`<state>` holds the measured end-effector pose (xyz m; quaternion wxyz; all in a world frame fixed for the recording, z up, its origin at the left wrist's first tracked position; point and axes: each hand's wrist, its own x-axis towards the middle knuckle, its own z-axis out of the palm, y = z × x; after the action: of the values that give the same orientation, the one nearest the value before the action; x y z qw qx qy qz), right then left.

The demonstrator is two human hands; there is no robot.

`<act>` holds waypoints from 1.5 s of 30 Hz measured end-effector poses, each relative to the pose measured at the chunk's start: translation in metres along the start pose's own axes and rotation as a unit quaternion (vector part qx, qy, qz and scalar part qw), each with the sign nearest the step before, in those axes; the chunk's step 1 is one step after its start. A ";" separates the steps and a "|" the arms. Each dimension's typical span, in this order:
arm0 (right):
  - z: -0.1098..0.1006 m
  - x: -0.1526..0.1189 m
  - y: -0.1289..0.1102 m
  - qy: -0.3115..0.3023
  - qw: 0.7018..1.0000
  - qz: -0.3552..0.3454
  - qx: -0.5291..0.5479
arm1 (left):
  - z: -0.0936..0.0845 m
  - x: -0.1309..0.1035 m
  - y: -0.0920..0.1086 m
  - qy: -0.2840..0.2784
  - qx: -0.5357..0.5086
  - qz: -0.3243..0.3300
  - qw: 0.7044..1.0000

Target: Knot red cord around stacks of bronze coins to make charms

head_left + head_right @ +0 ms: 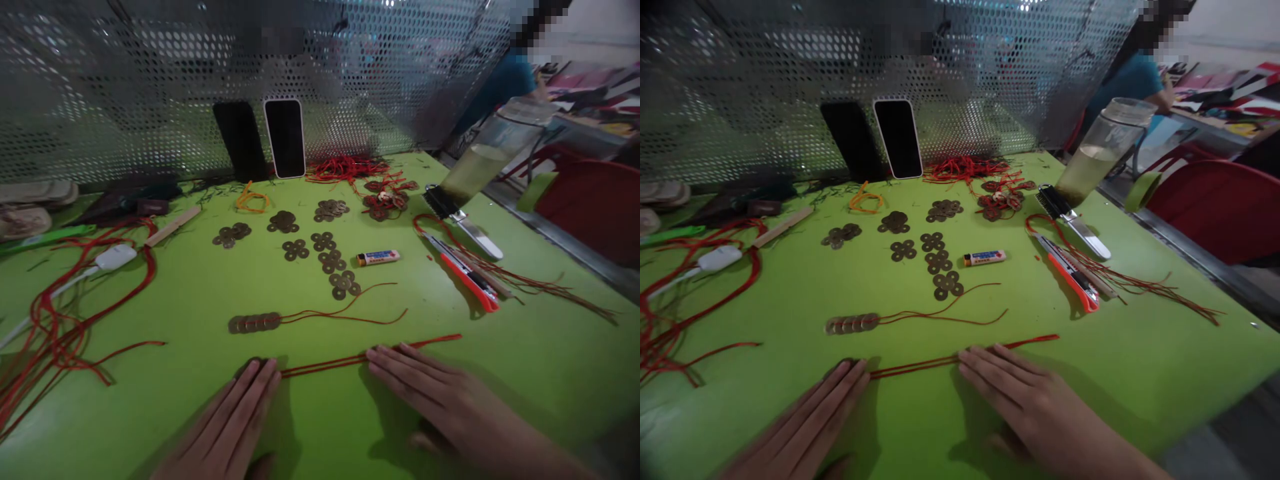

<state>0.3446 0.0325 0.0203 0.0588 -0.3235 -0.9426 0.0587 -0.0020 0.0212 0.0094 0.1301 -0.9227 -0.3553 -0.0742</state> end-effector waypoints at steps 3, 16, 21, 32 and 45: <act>-0.002 -0.016 0.009 0.025 0.999 0.030 -0.008 | -0.002 0.001 0.000 0.002 -0.001 0.000 1.000; -0.010 -0.077 0.049 0.074 0.977 0.095 -0.177 | -0.004 0.002 0.003 -0.003 -0.003 -0.009 1.000; -0.004 -0.093 0.059 0.070 0.974 0.121 -0.179 | -0.006 0.003 0.005 -0.008 -0.004 -0.025 1.000; -0.005 -0.094 0.065 0.087 0.975 0.113 -0.168 | -0.020 0.004 -0.007 -0.001 -0.091 -0.047 0.995; -0.028 0.074 -0.025 0.090 0.996 -0.002 -0.013 | -0.012 0.012 -0.032 0.063 -0.102 -0.032 0.992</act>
<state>0.2756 0.0605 0.0568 0.1388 -0.3261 -0.9349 0.0167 -0.0150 0.0483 0.0292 0.0553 -0.9126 -0.3665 -0.1724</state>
